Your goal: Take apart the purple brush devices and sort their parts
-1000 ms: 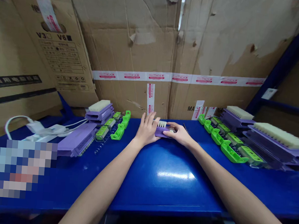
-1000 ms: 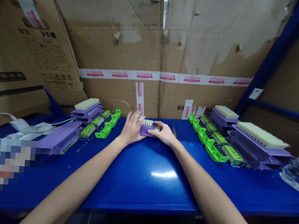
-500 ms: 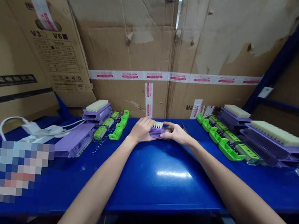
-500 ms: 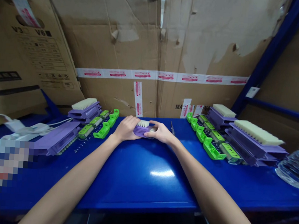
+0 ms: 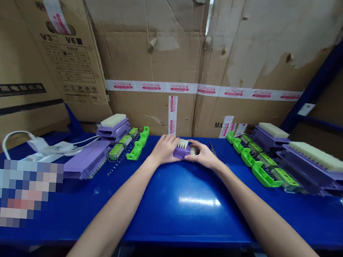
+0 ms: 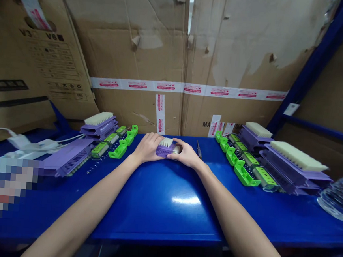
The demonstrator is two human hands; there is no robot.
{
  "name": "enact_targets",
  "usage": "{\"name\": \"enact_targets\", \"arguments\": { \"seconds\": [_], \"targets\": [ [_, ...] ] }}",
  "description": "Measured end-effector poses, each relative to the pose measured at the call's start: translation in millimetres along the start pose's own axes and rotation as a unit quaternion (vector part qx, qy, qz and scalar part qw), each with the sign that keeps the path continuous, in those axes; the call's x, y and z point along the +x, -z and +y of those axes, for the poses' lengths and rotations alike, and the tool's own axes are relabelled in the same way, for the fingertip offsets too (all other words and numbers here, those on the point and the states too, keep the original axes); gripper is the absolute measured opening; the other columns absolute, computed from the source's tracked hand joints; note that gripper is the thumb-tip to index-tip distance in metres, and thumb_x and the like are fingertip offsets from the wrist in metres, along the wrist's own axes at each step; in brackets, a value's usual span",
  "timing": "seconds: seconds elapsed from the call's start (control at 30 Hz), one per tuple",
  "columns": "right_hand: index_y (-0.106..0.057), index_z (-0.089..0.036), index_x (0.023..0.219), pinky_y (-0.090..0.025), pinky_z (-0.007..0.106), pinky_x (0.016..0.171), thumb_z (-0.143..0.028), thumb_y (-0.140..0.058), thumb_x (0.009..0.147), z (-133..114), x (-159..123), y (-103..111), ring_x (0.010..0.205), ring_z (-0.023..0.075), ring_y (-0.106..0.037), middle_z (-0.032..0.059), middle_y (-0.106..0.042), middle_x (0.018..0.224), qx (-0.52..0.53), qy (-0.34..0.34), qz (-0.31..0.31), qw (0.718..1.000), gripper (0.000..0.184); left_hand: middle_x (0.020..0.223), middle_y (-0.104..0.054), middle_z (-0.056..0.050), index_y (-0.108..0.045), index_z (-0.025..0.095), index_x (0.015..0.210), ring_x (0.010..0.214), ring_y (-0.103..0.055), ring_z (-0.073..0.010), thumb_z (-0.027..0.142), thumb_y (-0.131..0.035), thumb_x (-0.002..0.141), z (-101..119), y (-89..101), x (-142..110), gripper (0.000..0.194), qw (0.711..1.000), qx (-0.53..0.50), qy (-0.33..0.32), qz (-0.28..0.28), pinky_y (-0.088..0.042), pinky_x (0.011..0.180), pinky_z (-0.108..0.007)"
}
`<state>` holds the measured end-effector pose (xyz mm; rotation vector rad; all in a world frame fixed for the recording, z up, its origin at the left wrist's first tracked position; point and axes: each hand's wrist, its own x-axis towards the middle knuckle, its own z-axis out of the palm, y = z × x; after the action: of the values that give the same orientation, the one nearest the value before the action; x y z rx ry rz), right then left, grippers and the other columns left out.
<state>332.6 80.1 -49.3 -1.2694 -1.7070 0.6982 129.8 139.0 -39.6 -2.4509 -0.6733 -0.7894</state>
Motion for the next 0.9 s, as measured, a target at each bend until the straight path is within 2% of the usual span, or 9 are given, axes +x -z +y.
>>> {"name": "enact_targets", "arguments": {
  "seconds": [0.17, 0.3, 0.4, 0.47, 0.53, 0.67, 0.77, 0.9],
  "targets": [
    [-0.047, -0.015, 0.136, -0.036, 0.042, 0.108, -0.039, -0.078, 0.065, 2, -1, 4, 0.124, 0.0262, -0.050, 0.0152, -0.054, 0.134, -0.139, 0.040, 0.031, 0.989, 0.081, 0.105, -0.060, -0.016, -0.055, 0.010, 0.112, 0.095, -0.052, -0.0307, 0.073, -0.053, 0.073, 1, 0.5, 0, 0.074, 1.000, 0.015, 0.002, -0.021, -0.038, 0.080, -0.041],
    [-0.048, -0.012, 0.135, -0.035, 0.042, 0.109, -0.037, -0.077, 0.067, 4, -1, 8, 0.127, 0.0268, -0.047, 0.0170, -0.051, 0.137, -0.220, 0.065, 0.028, 0.973, 0.079, 0.108, -0.059, -0.016, -0.055, 0.010, 0.114, 0.097, -0.052, -0.0312, 0.072, -0.055, 0.073, 4, 3.0, 0, 0.074, 0.999, 0.009, 0.006, -0.036, -0.038, 0.082, -0.042],
    [-0.048, -0.014, 0.136, -0.036, 0.044, 0.107, -0.037, -0.077, 0.067, 7, -1, 10, 0.126, 0.0272, -0.048, 0.0158, -0.052, 0.136, -0.256, 0.082, 0.023, 0.963, 0.078, 0.109, -0.060, -0.017, -0.056, 0.010, 0.114, 0.098, -0.053, -0.0314, 0.071, -0.055, 0.073, 3, 2.9, 0, 0.073, 0.999, 0.003, 0.010, -0.038, -0.038, 0.084, -0.043],
    [-0.048, -0.015, 0.136, -0.036, 0.044, 0.107, -0.043, -0.072, 0.072, 7, -2, 12, 0.126, 0.0274, -0.048, 0.0154, -0.052, 0.135, -0.274, 0.087, 0.034, 0.957, 0.074, 0.112, -0.059, -0.017, -0.056, 0.010, 0.116, 0.102, -0.053, -0.0321, 0.071, -0.055, 0.073, 2, 1.7, -1, 0.074, 0.999, -0.003, 0.024, -0.028, -0.038, 0.087, -0.043],
    [-0.050, -0.013, 0.134, -0.036, 0.042, 0.106, -0.049, -0.060, 0.082, 6, -3, 16, 0.124, 0.0258, -0.048, 0.0152, -0.054, 0.133, -0.287, 0.085, 0.059, 0.952, 0.064, 0.117, -0.059, -0.018, -0.054, 0.011, 0.119, 0.108, -0.052, -0.0328, 0.072, -0.056, 0.071, 0, 0.2, -2, 0.077, 0.999, -0.013, 0.050, -0.015, -0.038, 0.091, -0.044],
    [-0.054, -0.014, 0.128, -0.038, 0.037, 0.103, -0.043, -0.037, 0.095, 3, -4, 27, 0.120, 0.0222, -0.051, 0.0125, -0.058, 0.127, -0.333, 0.041, 0.129, 0.933, 0.047, 0.114, -0.062, -0.016, -0.051, 0.013, 0.123, 0.105, -0.055, -0.0313, 0.073, -0.061, 0.067, -3, -1.2, -4, 0.082, 0.993, -0.035, 0.111, -0.031, -0.041, 0.089, -0.042],
    [-0.054, -0.014, 0.127, -0.039, 0.037, 0.099, -0.040, -0.035, 0.095, 1, -4, 33, 0.119, 0.0239, -0.050, 0.0127, -0.059, 0.125, -0.384, -0.032, 0.169, 0.907, 0.045, 0.108, -0.064, -0.015, -0.051, 0.014, 0.122, 0.099, -0.057, -0.0310, 0.073, -0.061, 0.067, -2, -0.2, -5, 0.082, 0.990, -0.031, 0.129, -0.049, -0.044, 0.083, -0.041],
    [-0.055, -0.015, 0.126, -0.042, 0.038, 0.093, -0.039, -0.034, 0.095, -5, -6, 36, 0.114, 0.0262, -0.053, 0.0144, -0.061, 0.120, -0.436, -0.109, 0.184, 0.874, 0.045, 0.105, -0.063, -0.014, -0.052, 0.014, 0.120, 0.098, -0.055, -0.0304, 0.074, -0.059, 0.067, -1, 0.9, -4, 0.081, 0.989, -0.026, 0.132, -0.053, -0.044, 0.081, -0.040]
  ]
}}
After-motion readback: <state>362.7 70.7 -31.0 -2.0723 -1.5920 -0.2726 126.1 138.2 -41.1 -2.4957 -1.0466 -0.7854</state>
